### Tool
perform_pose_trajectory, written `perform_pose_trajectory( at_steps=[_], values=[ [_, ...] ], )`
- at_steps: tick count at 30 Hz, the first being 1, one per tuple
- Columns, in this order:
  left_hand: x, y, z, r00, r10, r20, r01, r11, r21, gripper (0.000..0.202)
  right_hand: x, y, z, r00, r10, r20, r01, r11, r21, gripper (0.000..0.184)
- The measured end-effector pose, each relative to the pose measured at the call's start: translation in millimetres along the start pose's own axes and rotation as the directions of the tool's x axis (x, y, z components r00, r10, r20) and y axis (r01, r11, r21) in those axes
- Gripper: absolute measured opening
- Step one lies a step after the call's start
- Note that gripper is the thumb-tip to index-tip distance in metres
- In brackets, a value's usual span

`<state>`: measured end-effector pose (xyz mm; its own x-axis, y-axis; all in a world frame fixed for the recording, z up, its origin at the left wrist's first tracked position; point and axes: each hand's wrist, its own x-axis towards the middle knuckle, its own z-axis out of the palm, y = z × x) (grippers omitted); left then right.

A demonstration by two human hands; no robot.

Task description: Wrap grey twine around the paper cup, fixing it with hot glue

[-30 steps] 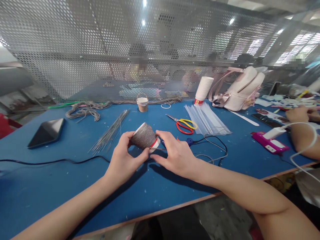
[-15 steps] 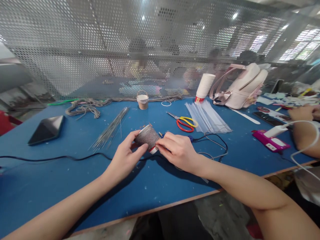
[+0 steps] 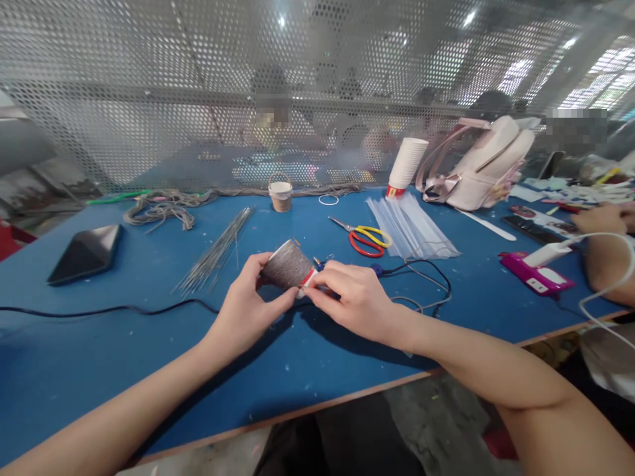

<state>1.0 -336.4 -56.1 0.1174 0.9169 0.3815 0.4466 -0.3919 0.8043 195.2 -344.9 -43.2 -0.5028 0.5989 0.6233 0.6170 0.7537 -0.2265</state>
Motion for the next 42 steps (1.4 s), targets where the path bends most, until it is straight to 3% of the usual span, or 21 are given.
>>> perform_pose_trajectory(
  at_steps=[3,6,9,11,12,14,16,18,20,22,25,28,29,31,33,35,37,39,42],
  values=[
    [3.5,-1.3,-1.9,0.996,0.012,-0.083,-0.013,1.0,-0.006,0.037,-10.3,-17.7,-3.2,0.963,-0.183,0.199,0.179,0.983,0.035,0.025],
    [8.2,-0.9,-3.5,0.988,0.006,-0.151,-0.008,1.0,-0.018,0.035,-27.9,-42.2,-8.4,0.82,-0.422,0.386,0.467,0.884,-0.028,0.016],
    [13.2,-3.7,-5.4,0.978,0.005,-0.208,-0.009,1.0,-0.022,0.037,-39.9,-55.7,-18.4,0.674,-0.652,0.347,0.67,0.738,0.084,0.018],
    [16.2,-8.3,-7.0,0.973,0.008,-0.232,-0.014,1.0,-0.026,0.039,-38.8,-48.8,-27.9,0.655,-0.703,0.279,0.687,0.707,0.17,0.021],
    [17.4,-10.8,-7.8,0.971,0.008,-0.238,-0.015,1.0,-0.026,0.04,-35.6,-39.6,-32.8,0.681,-0.678,0.277,0.657,0.733,0.176,0.024],
    [19.3,-14.7,-9.0,0.968,0.007,-0.249,-0.012,1.0,-0.016,0.043,-26.8,-11.9,-40.3,0.795,-0.507,0.333,0.521,0.852,0.054,0.025],
    [20.2,-15.8,-9.2,0.967,0.004,-0.254,-0.005,1.0,-0.007,0.043,-18.8,21.3,-42.8,0.903,-0.252,0.349,0.325,0.93,-0.17,0.023],
    [20.3,-14.4,-8.3,0.969,-0.009,-0.247,0.005,1.0,-0.014,0.043,-14.3,49.7,-39.8,0.881,-0.052,0.47,0.197,0.944,-0.266,0.035],
    [20.1,-12.3,-6.9,0.973,-0.032,-0.228,0.027,0.999,-0.025,0.042,-12.9,67.0,-33.1,0.81,0.026,0.585,0.131,0.966,-0.224,0.041],
    [20.2,-11.8,-5.6,0.976,-0.05,-0.212,0.047,0.999,-0.019,0.041,-13.0,73.9,-25.5,0.775,0.05,0.63,0.085,0.979,-0.183,0.04],
    [21.5,-15.6,-5.3,0.976,-0.058,-0.209,0.062,0.998,0.015,0.04,-13.0,76.4,-18.3,0.838,0.086,0.54,0.045,0.973,-0.225,0.036],
    [23.7,-20.8,-6.4,0.974,-0.076,-0.212,0.082,0.997,0.017,0.042,-8.8,79.1,-23.6,0.958,0.115,0.264,-0.058,0.975,-0.215,0.031],
    [24.4,-21.9,-6.7,0.973,-0.087,-0.212,0.091,0.996,0.009,0.042,-5.9,79.1,-28.4,0.978,0.151,0.146,-0.127,0.979,-0.161,0.029],
    [25.5,-22.9,-7.1,0.97,-0.111,-0.215,0.114,0.994,0.002,0.043,2.5,75.2,-40.3,0.953,0.3,-0.043,-0.299,0.954,0.037,0.026],
    [26.1,-22.8,-7.1,0.969,-0.125,-0.215,0.129,0.992,0.007,0.042,12.7,64.9,-49.7,0.863,0.499,-0.081,-0.463,0.845,0.269,0.023],
    [26.2,-22.7,-7.0,0.969,-0.124,-0.213,0.13,0.991,0.013,0.041,21.2,50.1,-50.4,0.788,0.613,0.055,-0.567,0.688,0.452,0.018],
    [25.9,-23.8,-6.8,0.972,-0.109,-0.211,0.116,0.993,0.023,0.039,24.6,35.3,-40.4,0.767,0.596,0.238,-0.613,0.571,0.546,0.017],
    [25.4,-26.4,-6.3,0.975,-0.09,-0.204,0.1,0.994,0.039,0.038,21.7,24.0,-23.2,0.762,0.547,0.348,-0.637,0.535,0.554,0.016],
    [25.2,-31.1,-5.4,0.979,-0.065,-0.193,0.079,0.995,0.067,0.038,9.7,15.9,2.3,0.757,0.528,0.384,-0.65,0.558,0.515,0.024]
  ],
)
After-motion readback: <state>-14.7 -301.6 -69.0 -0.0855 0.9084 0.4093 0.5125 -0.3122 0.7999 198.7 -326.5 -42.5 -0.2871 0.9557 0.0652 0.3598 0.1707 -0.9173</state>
